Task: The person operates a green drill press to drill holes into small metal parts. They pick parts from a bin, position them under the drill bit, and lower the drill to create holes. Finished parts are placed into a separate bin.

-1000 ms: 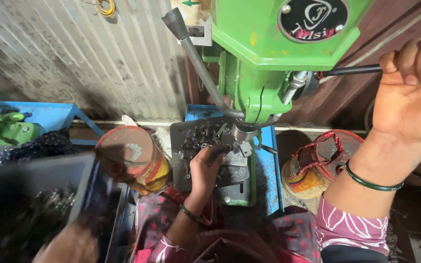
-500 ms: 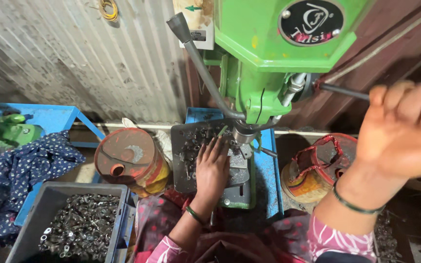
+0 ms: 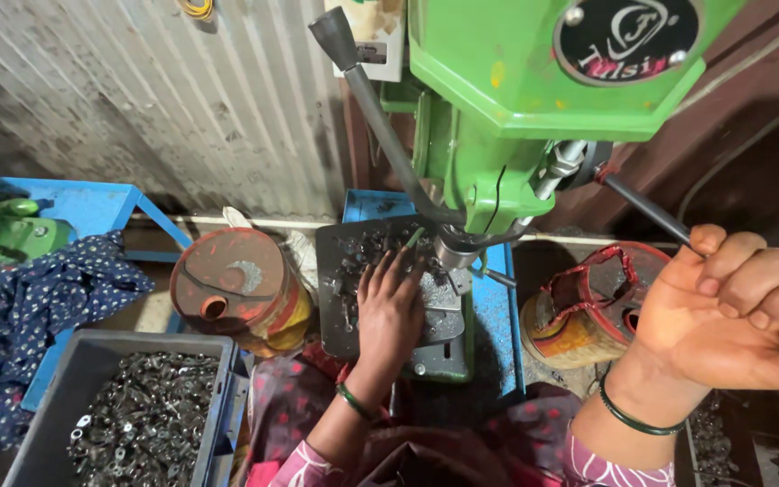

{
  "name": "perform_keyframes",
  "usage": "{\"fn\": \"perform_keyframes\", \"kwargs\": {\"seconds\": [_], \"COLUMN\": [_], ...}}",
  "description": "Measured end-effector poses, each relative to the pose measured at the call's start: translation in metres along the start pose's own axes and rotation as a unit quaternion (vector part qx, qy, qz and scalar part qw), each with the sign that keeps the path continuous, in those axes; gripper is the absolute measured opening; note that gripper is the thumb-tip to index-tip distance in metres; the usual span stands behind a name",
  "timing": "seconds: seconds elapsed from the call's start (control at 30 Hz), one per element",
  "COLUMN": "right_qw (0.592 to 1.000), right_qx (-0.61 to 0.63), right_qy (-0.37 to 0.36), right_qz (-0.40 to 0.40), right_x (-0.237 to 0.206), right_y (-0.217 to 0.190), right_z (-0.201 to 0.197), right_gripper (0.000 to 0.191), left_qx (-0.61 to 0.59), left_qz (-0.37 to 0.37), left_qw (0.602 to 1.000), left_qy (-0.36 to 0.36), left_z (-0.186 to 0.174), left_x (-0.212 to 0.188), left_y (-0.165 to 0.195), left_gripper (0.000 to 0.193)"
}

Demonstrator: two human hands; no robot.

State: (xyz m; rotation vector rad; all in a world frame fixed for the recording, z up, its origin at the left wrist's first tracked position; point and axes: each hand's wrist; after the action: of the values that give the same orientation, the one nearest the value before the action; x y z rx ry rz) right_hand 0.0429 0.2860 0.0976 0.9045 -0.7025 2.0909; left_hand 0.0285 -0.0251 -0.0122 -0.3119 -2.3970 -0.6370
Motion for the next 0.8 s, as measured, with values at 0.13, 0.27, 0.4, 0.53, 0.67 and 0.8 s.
{"fn": "perform_keyframes", "kwargs": {"seconds": [0.13, 0.27, 0.4, 0.53, 0.67, 0.8], "right_qw": [0.999, 0.996, 0.996, 0.986, 0.984, 0.985], "right_qx": [-0.032, -0.044, -0.046, 0.015, 0.026, 0.026], "right_qy": [-0.037, -0.083, -0.031, -0.009, -0.006, -0.005], "right_qz": [-0.003, -0.003, 0.068, 0.167, 0.175, 0.170], "right_x": [0.005, 0.028, 0.106, 0.168, 0.173, 0.169], "right_y": [0.000, 0.004, 0.023, 0.046, 0.045, 0.043], "right_z": [-0.007, -0.004, -0.002, -0.001, 0.003, 0.006], "right_gripper": [0.057, 0.053, 0.042, 0.043, 0.043, 0.044], "left_qx": [-0.098, -0.174, -0.107, -0.117, -0.188, -0.223], "left_qz": [-0.086, -0.168, -0.209, -0.180, -0.197, -0.250], "left_qw": [0.991, 0.968, 0.970, 0.965, 0.945, 0.933], "left_qy": [0.034, 0.067, -0.058, -0.153, -0.182, -0.136], "left_z": [-0.010, -0.015, 0.000, 0.015, 0.010, -0.010], "left_x": [-0.002, 0.004, 0.018, 0.027, 0.030, 0.021], "left_y": [-0.015, -0.032, -0.033, -0.021, -0.023, -0.026], "left_gripper": [0.047, 0.035, 0.020, 0.032, 0.032, 0.022]}}
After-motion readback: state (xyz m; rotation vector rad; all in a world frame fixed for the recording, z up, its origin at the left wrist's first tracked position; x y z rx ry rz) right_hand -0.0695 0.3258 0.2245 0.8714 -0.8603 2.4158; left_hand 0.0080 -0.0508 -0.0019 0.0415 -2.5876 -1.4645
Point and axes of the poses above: each hand's wrist, its own x-axis towards the middle knuckle, its own z-axis out of the palm, y = z × x, and after that the axes turned 11 degrees about x, right-handed
